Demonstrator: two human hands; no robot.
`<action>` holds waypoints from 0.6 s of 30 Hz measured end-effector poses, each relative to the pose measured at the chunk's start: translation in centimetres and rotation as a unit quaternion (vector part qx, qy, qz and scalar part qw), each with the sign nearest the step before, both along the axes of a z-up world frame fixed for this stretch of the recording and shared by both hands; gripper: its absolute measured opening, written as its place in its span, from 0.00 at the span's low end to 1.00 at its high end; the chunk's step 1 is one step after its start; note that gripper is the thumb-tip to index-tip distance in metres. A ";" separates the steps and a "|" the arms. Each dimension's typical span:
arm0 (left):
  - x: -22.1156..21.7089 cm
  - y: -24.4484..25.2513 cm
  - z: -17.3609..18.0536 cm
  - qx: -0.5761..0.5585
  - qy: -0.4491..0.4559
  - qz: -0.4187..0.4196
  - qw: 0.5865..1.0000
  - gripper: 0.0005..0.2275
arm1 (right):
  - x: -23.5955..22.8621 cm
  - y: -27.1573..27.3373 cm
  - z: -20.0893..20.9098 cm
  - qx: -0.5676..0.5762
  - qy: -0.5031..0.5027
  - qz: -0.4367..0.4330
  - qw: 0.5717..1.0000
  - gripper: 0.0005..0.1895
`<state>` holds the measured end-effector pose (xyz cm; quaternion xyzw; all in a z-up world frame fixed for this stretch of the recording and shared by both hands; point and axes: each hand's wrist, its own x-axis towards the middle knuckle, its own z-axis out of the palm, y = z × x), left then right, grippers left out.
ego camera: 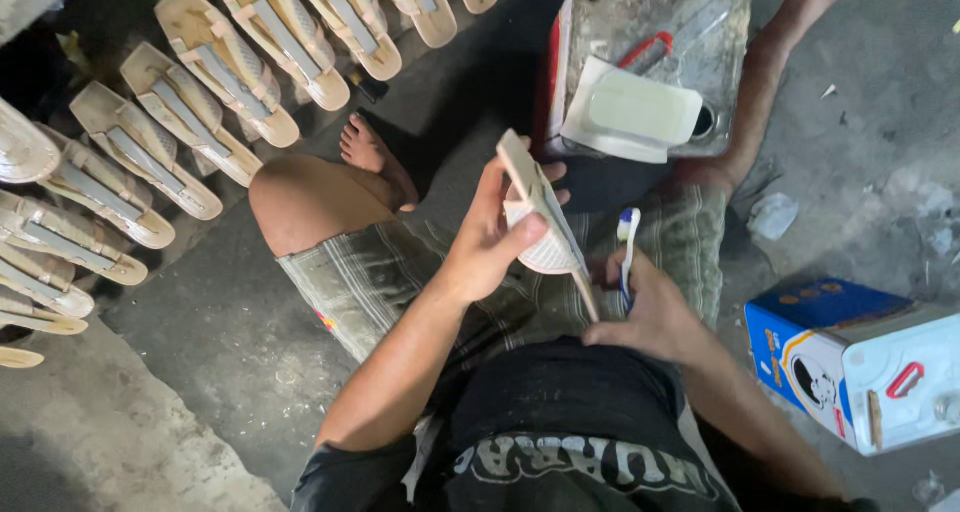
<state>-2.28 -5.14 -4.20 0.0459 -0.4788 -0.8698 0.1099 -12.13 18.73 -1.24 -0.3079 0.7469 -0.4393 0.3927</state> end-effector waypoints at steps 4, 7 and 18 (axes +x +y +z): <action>-0.3 0.4 0.3 0.165 -0.132 0.011 0.977 0.37 | -4.5 -0.7 0.5 0.253 0.200 -0.063 0.945 0.41; 0.8 0.8 0.6 0.247 -0.146 0.026 0.958 0.37 | -8.2 -1.2 1.5 0.162 0.417 -0.098 0.889 0.30; 2.4 0.6 4.7 -0.305 -0.084 0.156 0.936 0.46 | -12.5 -3.6 2.3 0.275 0.565 0.035 0.777 0.08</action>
